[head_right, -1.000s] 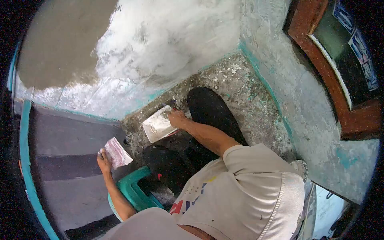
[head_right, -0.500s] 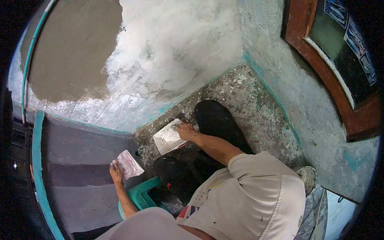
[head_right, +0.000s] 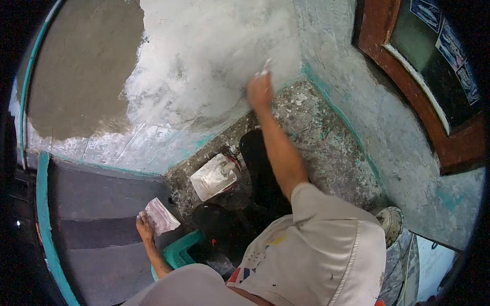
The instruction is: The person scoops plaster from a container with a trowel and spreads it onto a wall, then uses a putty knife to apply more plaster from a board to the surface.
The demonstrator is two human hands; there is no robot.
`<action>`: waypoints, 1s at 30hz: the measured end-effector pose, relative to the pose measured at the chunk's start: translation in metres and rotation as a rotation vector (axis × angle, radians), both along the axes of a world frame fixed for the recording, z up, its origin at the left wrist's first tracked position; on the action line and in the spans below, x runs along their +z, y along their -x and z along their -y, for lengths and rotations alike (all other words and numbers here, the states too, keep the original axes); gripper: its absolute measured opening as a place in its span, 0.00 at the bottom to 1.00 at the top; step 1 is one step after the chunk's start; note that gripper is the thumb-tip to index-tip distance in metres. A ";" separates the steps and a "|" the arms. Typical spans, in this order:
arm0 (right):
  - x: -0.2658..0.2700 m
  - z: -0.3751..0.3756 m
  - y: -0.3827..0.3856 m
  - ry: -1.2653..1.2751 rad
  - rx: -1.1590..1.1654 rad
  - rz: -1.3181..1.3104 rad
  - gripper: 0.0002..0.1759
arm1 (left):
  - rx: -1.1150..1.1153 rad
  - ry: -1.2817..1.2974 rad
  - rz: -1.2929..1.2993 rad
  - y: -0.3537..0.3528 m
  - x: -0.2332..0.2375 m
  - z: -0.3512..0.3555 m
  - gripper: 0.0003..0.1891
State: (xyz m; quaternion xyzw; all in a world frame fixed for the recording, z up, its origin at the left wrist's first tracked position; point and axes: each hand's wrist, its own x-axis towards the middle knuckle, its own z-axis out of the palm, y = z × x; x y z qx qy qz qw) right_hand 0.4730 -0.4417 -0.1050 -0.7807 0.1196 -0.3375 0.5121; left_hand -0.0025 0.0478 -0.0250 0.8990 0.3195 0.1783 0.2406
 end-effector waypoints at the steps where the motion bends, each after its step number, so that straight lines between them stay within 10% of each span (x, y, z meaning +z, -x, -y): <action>1: -0.008 0.022 -0.034 0.001 0.003 -0.050 0.38 | -0.035 -0.021 0.009 -0.001 -0.004 -0.006 0.31; 15: -0.049 0.059 -0.134 0.149 0.081 -0.446 0.51 | 0.024 0.095 -0.065 -0.012 0.007 0.015 0.34; 30: -0.049 0.075 -0.128 0.172 0.013 -0.179 0.30 | -0.034 0.089 -0.030 -0.008 -0.006 -0.001 0.32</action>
